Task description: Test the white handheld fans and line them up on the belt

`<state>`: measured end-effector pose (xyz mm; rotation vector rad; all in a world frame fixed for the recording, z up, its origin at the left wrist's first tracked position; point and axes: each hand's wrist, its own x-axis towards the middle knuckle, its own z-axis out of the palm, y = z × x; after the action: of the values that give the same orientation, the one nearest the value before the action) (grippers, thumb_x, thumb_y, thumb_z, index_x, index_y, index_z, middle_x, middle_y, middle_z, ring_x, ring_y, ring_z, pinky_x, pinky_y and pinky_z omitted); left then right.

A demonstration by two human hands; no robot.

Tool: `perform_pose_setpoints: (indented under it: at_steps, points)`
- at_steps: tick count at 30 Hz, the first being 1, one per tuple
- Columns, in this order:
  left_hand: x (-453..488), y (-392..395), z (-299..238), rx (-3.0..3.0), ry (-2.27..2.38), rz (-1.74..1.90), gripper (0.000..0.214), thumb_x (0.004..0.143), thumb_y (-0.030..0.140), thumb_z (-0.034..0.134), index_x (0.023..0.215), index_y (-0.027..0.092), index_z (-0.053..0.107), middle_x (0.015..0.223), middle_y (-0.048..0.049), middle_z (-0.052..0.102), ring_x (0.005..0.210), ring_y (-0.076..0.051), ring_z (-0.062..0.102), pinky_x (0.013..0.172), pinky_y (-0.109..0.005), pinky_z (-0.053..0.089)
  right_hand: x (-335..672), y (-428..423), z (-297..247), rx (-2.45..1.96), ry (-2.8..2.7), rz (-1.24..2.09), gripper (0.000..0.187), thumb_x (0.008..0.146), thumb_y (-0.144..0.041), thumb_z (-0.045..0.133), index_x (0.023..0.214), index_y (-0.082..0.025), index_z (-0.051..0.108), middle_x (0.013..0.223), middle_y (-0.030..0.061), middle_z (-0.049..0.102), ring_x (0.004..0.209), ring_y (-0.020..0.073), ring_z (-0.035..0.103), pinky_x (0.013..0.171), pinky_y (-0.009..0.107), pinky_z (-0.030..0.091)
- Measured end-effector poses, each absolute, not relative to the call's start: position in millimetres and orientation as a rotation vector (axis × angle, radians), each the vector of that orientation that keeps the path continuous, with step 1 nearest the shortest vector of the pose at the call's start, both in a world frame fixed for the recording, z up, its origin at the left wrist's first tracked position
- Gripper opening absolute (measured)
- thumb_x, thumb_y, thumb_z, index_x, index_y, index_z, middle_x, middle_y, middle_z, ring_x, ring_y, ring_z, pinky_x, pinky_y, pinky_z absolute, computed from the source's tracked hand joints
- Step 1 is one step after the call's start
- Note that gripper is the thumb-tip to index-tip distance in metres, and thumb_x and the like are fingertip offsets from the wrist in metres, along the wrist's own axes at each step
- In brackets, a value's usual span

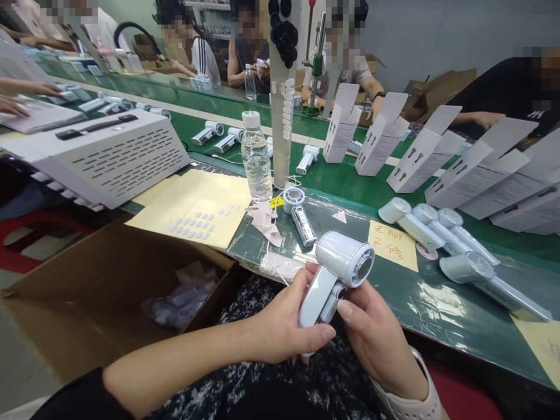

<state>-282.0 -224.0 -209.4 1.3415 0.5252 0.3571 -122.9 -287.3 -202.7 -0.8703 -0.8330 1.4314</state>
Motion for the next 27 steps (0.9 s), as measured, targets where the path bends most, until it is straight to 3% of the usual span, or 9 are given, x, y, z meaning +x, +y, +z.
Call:
perform_pose_setpoints:
  at_steps: [5,9,12,16,21,24,27]
  points:
    - [-283,-223,-211,1.357,0.524,0.348,0.074,0.080,0.057,0.067,0.133,0.025,0.026,0.106,-0.0060,0.048,0.056,-0.008,0.053,0.040,-0.023,0.050,-129,-286,-207,-0.968,-0.768,1.324,0.033,0.091,-0.038,0.066,0.123,-0.030,0.066,0.130,0.0037,0.066,0.127,0.0270,0.055,0.114,0.045,0.036]
    - [-283,-224,-213,1.364,0.559,0.373,0.076,0.078,0.054,0.069,0.134,0.022,0.027,0.105,-0.0074,0.050,0.053,-0.009,0.054,0.040,-0.025,0.048,-128,-285,-208,-0.958,-0.794,1.362,0.035,0.089,-0.035,0.069,0.124,-0.031,0.064,0.131,0.0033,0.065,0.123,0.0254,0.057,0.110,0.043,0.042]
    - [-281,-226,-212,1.313,0.555,0.374,0.072,0.076,0.057,0.070,0.124,0.020,0.030,0.099,-0.0047,0.051,0.049,-0.008,0.054,0.039,-0.026,0.048,-122,-285,-204,-1.000,-0.894,1.385,0.040,0.086,-0.037,0.072,0.124,-0.031,0.061,0.130,0.0039,0.065,0.118,0.0242,0.060,0.104,0.040,0.047]
    - [-281,-226,-209,1.283,0.589,0.394,0.061,0.077,0.057,0.070,0.109,0.022,0.030,0.093,0.0002,0.050,0.048,-0.007,0.053,0.043,-0.026,0.048,-119,-288,-195,-1.341,-1.015,0.999,0.044,0.082,-0.039,0.075,0.121,-0.029,0.059,0.112,0.0039,0.069,0.100,0.0210,0.065,0.088,0.034,0.054]
    - [-283,-224,-207,1.521,0.713,0.583,0.059,0.074,0.050,0.072,0.110,0.022,0.035,0.096,-0.0037,0.057,0.078,-0.019,0.060,0.067,-0.034,0.052,-132,-295,-184,-1.501,-1.071,0.572,0.010,0.084,-0.031,0.067,0.091,-0.025,0.064,0.075,-0.0012,0.067,0.061,0.0132,0.063,0.056,0.022,0.054]
    - [-282,-225,-203,1.628,0.797,0.617,0.055,0.073,0.048,0.071,0.107,0.021,0.037,0.100,-0.0058,0.059,0.090,-0.024,0.060,0.077,-0.038,0.051,-141,-294,-182,-1.525,-1.132,0.508,0.005,0.085,-0.028,0.065,0.083,-0.023,0.065,0.070,-0.0006,0.069,0.057,0.0135,0.065,0.052,0.021,0.053]
    - [-282,-226,-199,1.670,0.868,0.629,0.053,0.072,0.046,0.071,0.103,0.022,0.036,0.100,-0.0063,0.060,0.089,-0.023,0.062,0.076,-0.038,0.052,-144,-293,-183,-1.541,-1.129,0.458,0.005,0.084,-0.027,0.065,0.081,-0.022,0.066,0.070,0.0003,0.071,0.059,0.0147,0.067,0.052,0.021,0.054]
